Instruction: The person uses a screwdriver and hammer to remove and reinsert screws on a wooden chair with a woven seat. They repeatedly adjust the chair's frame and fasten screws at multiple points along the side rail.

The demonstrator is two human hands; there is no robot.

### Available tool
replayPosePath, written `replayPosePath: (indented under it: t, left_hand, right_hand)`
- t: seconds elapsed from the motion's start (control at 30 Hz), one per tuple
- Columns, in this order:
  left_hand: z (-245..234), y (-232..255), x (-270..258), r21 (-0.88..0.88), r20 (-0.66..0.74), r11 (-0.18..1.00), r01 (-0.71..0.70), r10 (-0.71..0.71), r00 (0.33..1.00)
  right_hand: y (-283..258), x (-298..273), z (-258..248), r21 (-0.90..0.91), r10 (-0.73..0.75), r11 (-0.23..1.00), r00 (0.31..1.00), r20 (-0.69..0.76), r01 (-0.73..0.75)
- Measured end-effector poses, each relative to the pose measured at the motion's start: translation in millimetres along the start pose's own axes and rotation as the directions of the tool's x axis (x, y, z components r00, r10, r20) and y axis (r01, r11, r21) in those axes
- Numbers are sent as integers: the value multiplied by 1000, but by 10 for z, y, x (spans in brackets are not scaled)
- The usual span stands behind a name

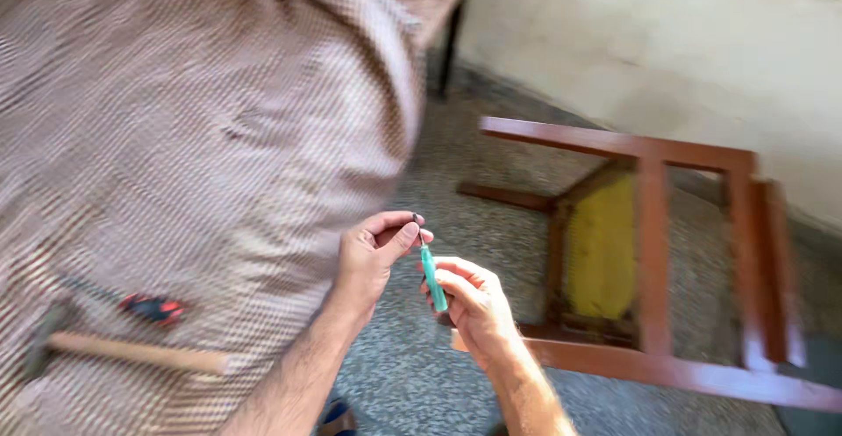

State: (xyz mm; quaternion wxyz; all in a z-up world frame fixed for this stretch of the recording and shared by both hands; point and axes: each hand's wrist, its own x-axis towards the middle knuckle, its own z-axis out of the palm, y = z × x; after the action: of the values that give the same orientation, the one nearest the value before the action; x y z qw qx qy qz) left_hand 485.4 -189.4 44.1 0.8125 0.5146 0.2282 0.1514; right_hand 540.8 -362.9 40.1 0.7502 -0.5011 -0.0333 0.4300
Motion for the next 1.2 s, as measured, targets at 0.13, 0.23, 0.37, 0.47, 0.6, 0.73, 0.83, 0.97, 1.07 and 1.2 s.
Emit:
replayPosePath:
  t: [0.13,0.23,0.37,0.47,0.6,0.73,0.83,0.97,1.07,1.2]
  left_hand:
    - [1349,-302,9,133,152,991,-29,9,988]
    - [2407,-628,-44,222,254,975,-31,-27,967]
    - [3710,-1212,-147,266,389,963,41,-146,909]
    - [4472,-1627,-220,199,524,976,82,-177,833]
    - [5221,-2134,-462,401,581,914,59,-304,755]
    - [5734,-2598,-602,577,649,790,-209,-288,704]
    - [6020,-3020,-584,550,741,783,-288,-300,600]
    - [6379,-3677,-420,466,869,589,-660,-166,466]
    - [6537,-4090,-352,412,905,515,-752,-138,402]
    - [6662,-4337,-255,571,782,375,-730,-518,346]
  right_hand:
    - [-532,-555,-1032,-132,-94,989,982,-163,73]
    - [-912,-1033,-1817,-151,-181,978,947,-265,144]
    - [-1264,-1653,-2776,-145,-261,965,855,-448,219]
    - [-1441,-2139,-3373,-12,-191,974,794,-577,225]
    - [-1504,-2747,-4004,37,-98,982,668,-737,186]
    - [-1503,-3155,-4583,129,34,977,478,-878,168]
    - [-1457,-3303,-5006,151,100,983,389,-916,105]
    - [-1416,-3282,-5561,172,141,983,322,-936,70]
    - [-1370,-3179,-5862,192,183,981,215,-959,20]
    - [-1320,-3077,-6117,106,121,991,203,-972,-81]
